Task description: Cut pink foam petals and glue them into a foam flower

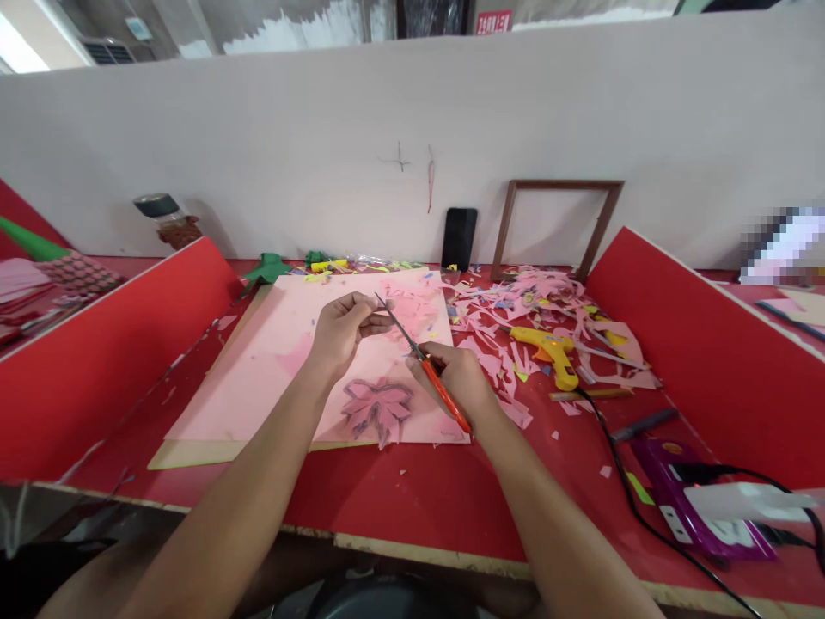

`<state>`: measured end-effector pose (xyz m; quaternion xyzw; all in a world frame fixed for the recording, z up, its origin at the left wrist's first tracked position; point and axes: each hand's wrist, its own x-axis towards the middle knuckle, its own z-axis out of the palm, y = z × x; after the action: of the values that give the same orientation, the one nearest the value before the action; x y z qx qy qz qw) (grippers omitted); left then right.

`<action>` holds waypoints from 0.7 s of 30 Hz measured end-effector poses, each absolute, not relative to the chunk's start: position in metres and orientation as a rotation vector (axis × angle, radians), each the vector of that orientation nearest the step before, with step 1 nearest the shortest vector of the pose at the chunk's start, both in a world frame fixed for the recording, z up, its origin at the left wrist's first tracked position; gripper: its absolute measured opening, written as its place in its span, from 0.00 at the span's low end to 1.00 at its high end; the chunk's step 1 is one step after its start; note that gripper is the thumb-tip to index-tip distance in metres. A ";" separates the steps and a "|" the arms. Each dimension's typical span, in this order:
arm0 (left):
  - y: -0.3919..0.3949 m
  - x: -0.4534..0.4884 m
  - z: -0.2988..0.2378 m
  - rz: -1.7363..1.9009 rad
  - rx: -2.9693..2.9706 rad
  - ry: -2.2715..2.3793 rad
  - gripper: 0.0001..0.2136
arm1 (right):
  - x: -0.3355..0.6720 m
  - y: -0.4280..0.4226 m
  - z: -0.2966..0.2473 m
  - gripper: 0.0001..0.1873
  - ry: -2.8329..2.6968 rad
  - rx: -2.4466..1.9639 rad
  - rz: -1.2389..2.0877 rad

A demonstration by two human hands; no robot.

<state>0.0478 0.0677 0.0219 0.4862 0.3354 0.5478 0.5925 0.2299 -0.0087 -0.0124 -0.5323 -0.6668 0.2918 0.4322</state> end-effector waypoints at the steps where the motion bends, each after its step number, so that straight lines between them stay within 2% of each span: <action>1: 0.068 0.048 0.022 1.270 1.139 0.779 0.15 | 0.230 -0.008 -0.013 0.18 -1.663 -1.334 0.715; 21: 0.068 0.048 0.023 1.265 1.111 0.765 0.17 | 0.228 -0.011 -0.010 0.19 -1.633 -1.352 0.671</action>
<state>0.0478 0.0676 0.0227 0.4798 0.3304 0.5461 0.6020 0.2278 -0.0113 -0.0095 -0.5449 -0.6584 0.2705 0.4432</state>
